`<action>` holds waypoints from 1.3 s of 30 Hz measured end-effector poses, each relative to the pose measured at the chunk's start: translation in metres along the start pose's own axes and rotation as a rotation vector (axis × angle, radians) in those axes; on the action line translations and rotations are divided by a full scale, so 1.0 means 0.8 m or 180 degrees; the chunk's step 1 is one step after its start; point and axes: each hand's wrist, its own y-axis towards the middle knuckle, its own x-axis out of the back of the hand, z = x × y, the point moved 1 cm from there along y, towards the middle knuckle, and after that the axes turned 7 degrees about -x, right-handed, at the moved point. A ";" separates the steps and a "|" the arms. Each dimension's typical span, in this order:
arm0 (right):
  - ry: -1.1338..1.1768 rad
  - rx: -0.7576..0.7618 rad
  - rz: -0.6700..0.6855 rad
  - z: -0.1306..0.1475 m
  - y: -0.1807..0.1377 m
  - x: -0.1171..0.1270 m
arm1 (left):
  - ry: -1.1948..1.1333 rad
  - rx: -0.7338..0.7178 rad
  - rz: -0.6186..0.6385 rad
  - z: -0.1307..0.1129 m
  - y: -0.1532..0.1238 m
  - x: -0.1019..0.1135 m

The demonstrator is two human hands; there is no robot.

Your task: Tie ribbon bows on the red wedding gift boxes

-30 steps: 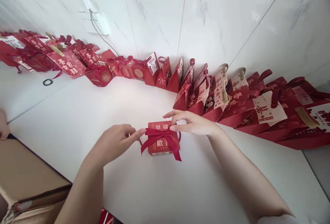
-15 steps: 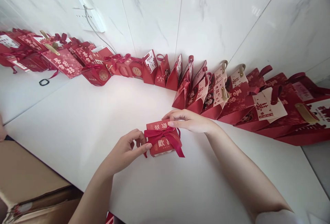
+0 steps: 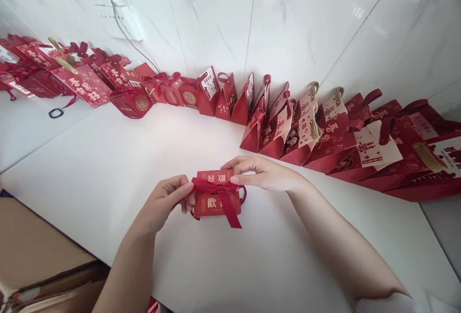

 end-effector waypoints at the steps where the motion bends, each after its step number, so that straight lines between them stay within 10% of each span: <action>1: 0.0014 -0.0015 0.0004 -0.001 0.001 -0.002 | 0.0020 0.0043 0.0113 0.002 -0.002 0.000; 10: 0.0278 0.0136 -0.0026 -0.020 0.015 -0.009 | 0.0250 0.0376 0.1106 0.007 -0.014 -0.001; 39: 0.0093 0.0211 -0.0223 -0.020 0.012 -0.001 | 0.0477 0.0113 0.1323 0.011 -0.005 -0.005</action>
